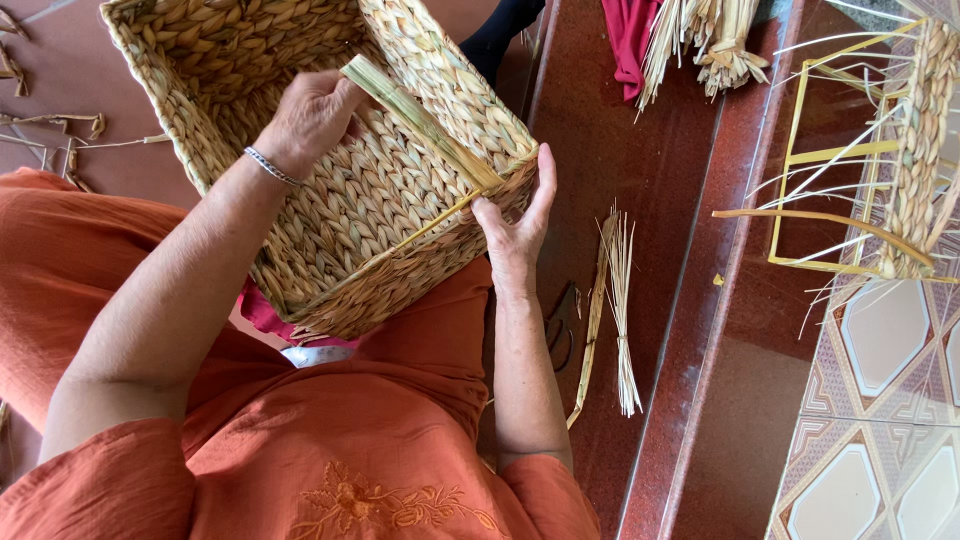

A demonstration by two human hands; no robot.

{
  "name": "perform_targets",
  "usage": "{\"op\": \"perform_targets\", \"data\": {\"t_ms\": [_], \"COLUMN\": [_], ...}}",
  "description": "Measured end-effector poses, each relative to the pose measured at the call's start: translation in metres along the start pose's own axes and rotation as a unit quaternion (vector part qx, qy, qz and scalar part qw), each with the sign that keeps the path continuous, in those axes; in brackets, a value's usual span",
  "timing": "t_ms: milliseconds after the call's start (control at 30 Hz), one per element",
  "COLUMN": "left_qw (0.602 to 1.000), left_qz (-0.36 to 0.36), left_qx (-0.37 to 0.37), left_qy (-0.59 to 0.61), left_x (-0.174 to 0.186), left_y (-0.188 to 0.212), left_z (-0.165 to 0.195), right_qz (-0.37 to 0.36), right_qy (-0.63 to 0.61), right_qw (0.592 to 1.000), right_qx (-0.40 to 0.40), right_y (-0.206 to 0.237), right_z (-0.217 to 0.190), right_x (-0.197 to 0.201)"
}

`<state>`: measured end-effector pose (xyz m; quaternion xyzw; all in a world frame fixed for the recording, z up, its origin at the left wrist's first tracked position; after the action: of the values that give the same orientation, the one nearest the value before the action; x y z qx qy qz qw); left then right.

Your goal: The person sits on tiled steps and weaves a flat palm-leaf strip along the rim of a woven water-hyacinth basket, tucking and pressing the strip into the weave around the edge. They pull the strip tight, cut off excess with scissors, and continue binding the strip around the basket rim.

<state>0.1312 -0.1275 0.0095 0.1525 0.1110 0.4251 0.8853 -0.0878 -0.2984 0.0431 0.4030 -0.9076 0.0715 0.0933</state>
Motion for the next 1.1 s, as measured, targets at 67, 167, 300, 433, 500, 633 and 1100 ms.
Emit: {"op": "perform_targets", "data": {"t_ms": [67, 167, 300, 433, 500, 633, 1100], "left_qw": [0.962, 0.906, 0.91, 0.931, 0.938, 0.948, 0.964], "left_qz": [-0.076, -0.125, -0.191, -0.199, -0.188, -0.163, -0.169], "left_qx": [0.101, 0.155, 0.123, 0.083, 0.079, 0.068, 0.09], "left_qy": [0.241, 0.374, 0.347, 0.294, 0.282, 0.264, 0.184], "left_x": [-0.032, -0.075, -0.106, -0.111, -0.111, -0.113, -0.114], "left_y": [0.008, 0.016, 0.022, 0.02, 0.019, 0.016, 0.019], "left_z": [-0.018, -0.027, -0.027, -0.022, -0.021, -0.018, -0.016], "right_qz": [0.001, 0.0, -0.002, -0.001, -0.004, 0.0, 0.097], "right_qy": [0.013, 0.012, 0.023, 0.026, 0.016, 0.042, 0.278], "right_qw": [1.0, 1.0, 1.0, 1.0, 1.0, 0.999, 0.936], "right_qx": [0.004, 0.012, 0.011, 0.013, 0.015, 0.032, 0.192], "right_y": [0.0, 0.001, 0.001, 0.002, 0.003, 0.006, 0.024], "right_z": [0.001, 0.002, 0.003, 0.001, -0.001, -0.002, -0.024], "right_x": [0.001, 0.002, 0.003, 0.003, 0.003, 0.004, 0.01]}}
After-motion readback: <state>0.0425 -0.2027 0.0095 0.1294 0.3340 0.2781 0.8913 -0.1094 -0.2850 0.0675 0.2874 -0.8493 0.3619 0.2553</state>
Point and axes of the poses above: each hand's wrist, its own y-axis away from the middle knuckle, its own x-axis out of the back of the hand, z = x × y, the point moved 9 cm from there along -y, towards the middle knuckle, and after that the axes turned 15 degrees about y, right-handed, at the moved point
